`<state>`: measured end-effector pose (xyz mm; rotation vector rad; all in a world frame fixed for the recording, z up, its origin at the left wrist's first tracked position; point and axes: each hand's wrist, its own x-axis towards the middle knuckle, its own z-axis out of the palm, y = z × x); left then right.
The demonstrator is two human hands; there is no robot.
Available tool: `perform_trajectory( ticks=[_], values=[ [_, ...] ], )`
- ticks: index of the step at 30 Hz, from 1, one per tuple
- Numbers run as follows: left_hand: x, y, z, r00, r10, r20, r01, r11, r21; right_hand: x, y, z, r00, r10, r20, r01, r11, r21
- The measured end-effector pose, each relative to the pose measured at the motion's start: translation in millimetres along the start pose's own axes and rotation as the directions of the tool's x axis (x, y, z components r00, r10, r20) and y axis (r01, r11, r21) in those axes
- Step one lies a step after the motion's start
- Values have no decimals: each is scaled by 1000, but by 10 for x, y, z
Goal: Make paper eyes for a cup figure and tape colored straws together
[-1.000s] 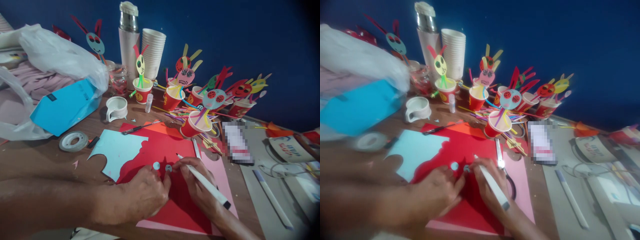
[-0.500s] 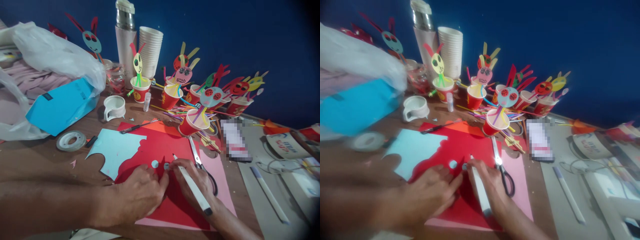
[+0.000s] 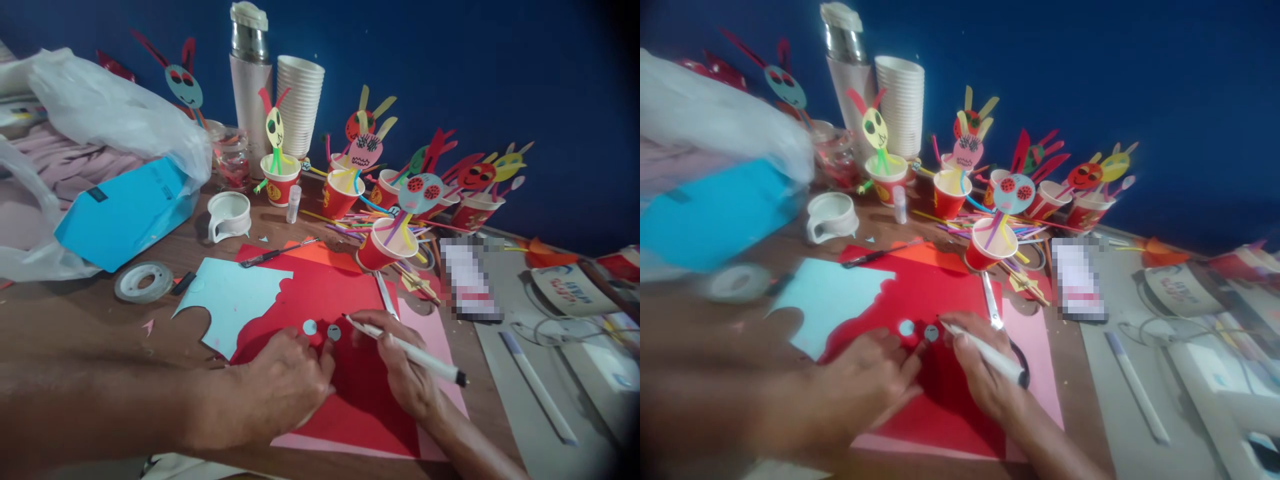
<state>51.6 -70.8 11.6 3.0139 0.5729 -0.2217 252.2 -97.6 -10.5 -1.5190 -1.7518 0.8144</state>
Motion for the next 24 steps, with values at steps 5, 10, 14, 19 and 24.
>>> perform_trajectory(
  ticks=[5,10,14,19,24],
  values=[
    [-26,27,92,996,-48,-78,53,996,65,7,-8,68,976,203,-74,-188,966,179],
    [-22,24,88,997,-37,-60,41,998,56,30,-32,145,946,312,-90,-302,947,107],
    [-7,7,78,999,-28,-42,30,999,42,26,-15,134,946,300,-122,-305,952,-22],
    [11,-10,50,1000,-16,-11,17,1000,9,31,-21,109,956,278,-97,-283,958,-47],
    [18,-10,54,1000,-11,-7,11,1000,-8,37,-40,109,962,257,-87,-264,962,-75]
  ],
)
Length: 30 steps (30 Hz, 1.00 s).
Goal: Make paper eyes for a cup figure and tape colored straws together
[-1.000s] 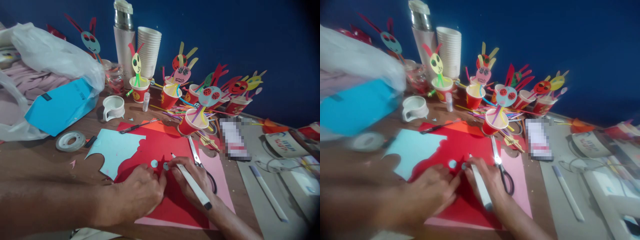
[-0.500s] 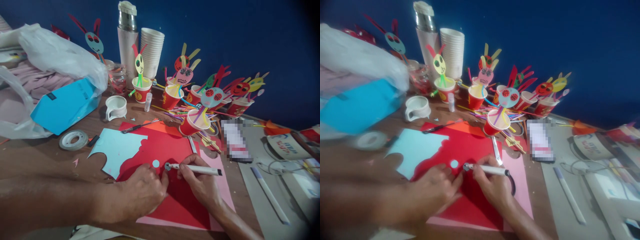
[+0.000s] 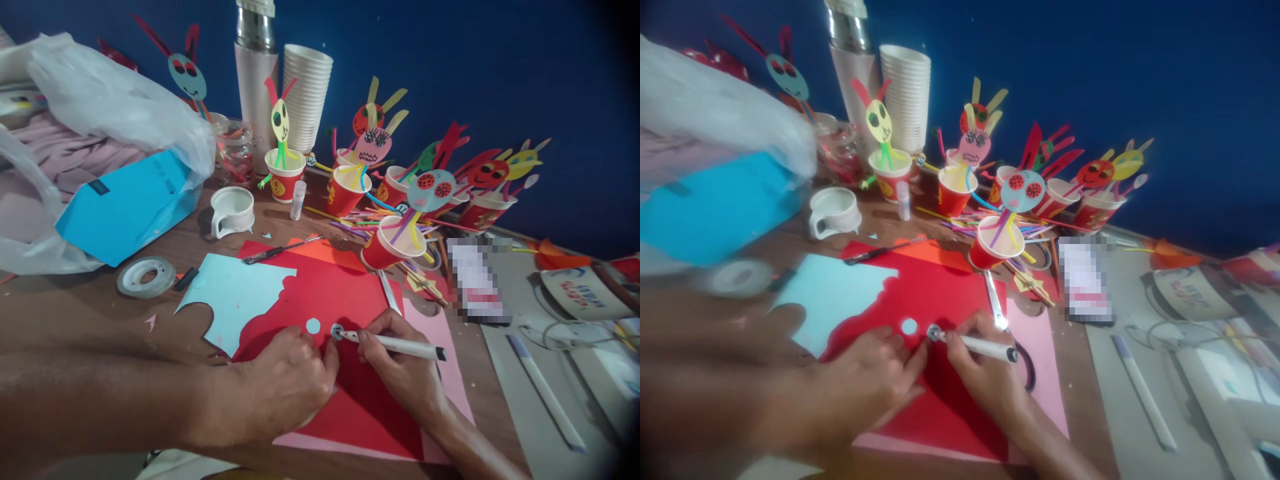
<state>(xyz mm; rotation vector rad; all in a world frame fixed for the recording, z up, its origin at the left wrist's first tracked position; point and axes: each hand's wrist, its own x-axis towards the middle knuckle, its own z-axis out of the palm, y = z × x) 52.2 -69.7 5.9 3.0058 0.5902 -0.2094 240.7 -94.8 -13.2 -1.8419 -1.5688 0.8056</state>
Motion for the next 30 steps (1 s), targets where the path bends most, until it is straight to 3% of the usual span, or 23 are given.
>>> perform_trajectory(
  ticks=[12,20,30],
  values=[
    [2,13,101,999,-7,-47,9,999,32,-15,-50,16,996,-77,-33,73,991,-111],
    [-13,53,188,995,-62,-83,68,995,68,4,-11,13,995,-86,-54,80,992,-93],
    [-25,27,144,998,-15,-65,19,998,53,-32,12,1,997,-65,-30,63,996,-66]
  ],
)
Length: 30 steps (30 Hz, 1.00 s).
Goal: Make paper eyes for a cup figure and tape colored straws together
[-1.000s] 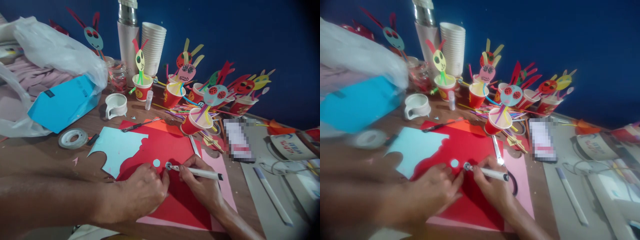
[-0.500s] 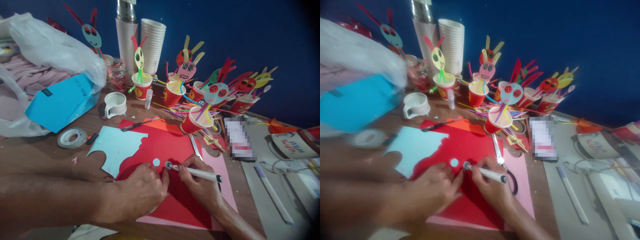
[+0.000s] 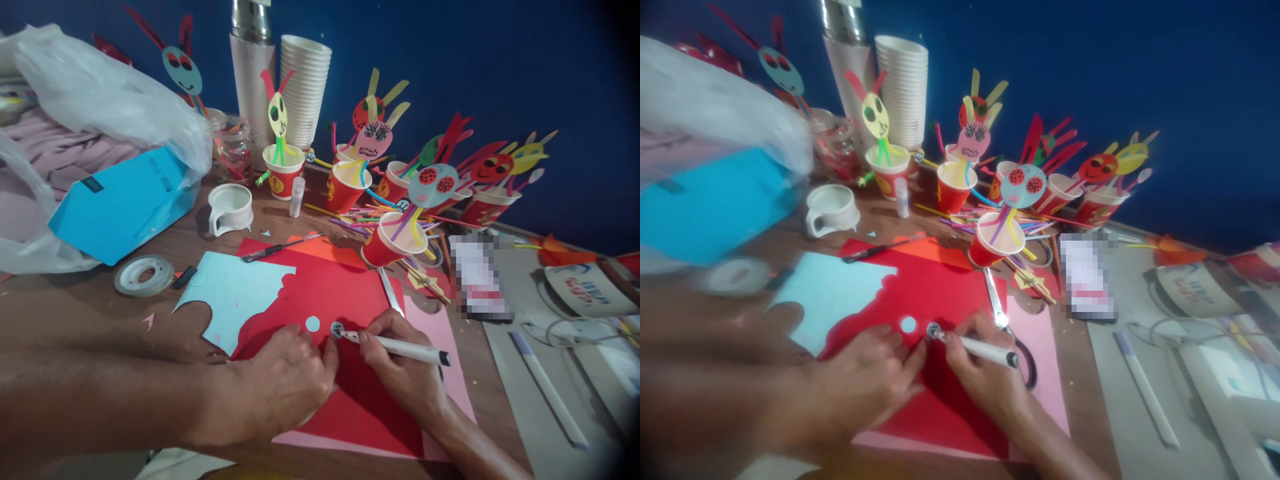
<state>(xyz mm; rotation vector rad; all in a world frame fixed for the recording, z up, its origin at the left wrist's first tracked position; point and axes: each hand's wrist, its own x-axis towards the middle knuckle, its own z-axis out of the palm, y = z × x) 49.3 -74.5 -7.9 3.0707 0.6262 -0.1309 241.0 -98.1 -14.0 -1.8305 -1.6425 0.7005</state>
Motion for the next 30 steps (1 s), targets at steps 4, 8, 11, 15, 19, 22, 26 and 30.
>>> perform_trajectory(
  ticks=[4,8,11,15,19,22,26,30],
  values=[
    [-1,-9,-14,1000,-12,7,12,999,-32,11,-23,3,999,-53,4,53,998,-35],
    [-9,-5,-14,1000,-18,-3,18,999,-46,22,-43,2,996,-94,-9,93,994,-56],
    [-10,-3,-13,1000,-10,0,10,999,-39,20,-48,-4,996,-90,-21,88,992,-87],
    [-5,-10,-21,1000,-4,22,5,999,-38,17,-47,-16,996,-81,-33,77,992,-99],
    [5,-25,-38,999,16,31,-14,999,-51,20,-48,-27,996,-75,-37,72,994,-84],
    [13,-29,-44,999,24,43,-22,999,-44,26,-52,-26,996,-79,-33,76,994,-73],
    [13,-17,-16,1000,5,25,-4,999,-33,31,-59,-17,994,-100,-37,96,992,-86],
    [5,-8,13,1000,1,20,0,999,-34,24,-72,-24,994,-107,-23,105,990,-98]
  ],
)
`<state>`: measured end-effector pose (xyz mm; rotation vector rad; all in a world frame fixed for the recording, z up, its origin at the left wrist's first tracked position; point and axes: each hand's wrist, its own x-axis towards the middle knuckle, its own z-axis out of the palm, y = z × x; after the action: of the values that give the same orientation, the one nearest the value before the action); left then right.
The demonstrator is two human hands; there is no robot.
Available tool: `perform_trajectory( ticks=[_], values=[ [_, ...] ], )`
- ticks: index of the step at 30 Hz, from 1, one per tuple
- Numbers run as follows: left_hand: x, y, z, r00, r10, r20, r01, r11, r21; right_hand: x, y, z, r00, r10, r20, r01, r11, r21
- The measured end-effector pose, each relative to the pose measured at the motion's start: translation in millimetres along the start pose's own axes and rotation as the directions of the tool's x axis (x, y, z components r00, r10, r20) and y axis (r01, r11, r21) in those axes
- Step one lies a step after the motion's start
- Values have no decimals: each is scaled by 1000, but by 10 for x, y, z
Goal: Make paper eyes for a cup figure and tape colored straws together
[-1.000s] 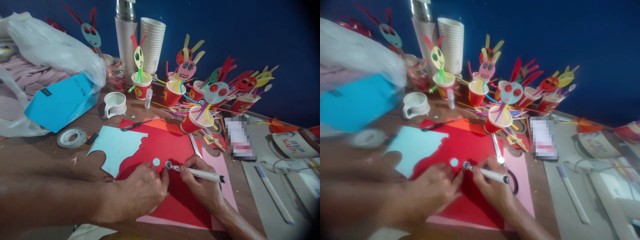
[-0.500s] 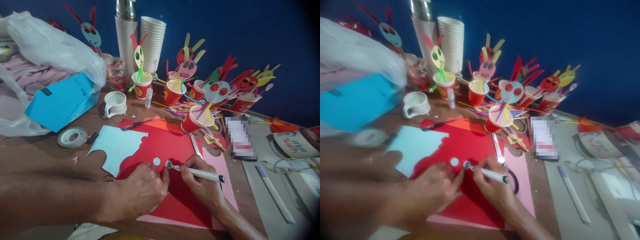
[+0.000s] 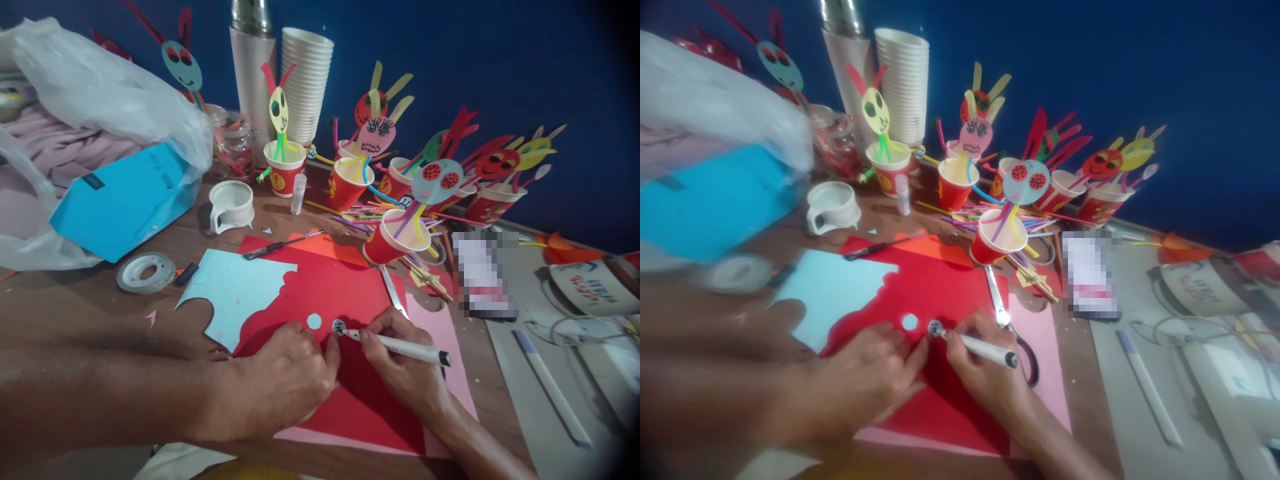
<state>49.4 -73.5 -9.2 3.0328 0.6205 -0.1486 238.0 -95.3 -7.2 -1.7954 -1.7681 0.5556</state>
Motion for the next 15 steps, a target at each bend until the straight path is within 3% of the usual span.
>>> perform_trajectory(
  ticks=[8,15],
  values=[
    [-6,-2,5,1000,0,-4,0,1000,-5,-13,29,-8,1000,2,17,-3,1000,31],
    [-14,-24,-81,999,34,34,-33,999,-22,-16,46,-8,997,80,10,-81,988,135]
  ],
)
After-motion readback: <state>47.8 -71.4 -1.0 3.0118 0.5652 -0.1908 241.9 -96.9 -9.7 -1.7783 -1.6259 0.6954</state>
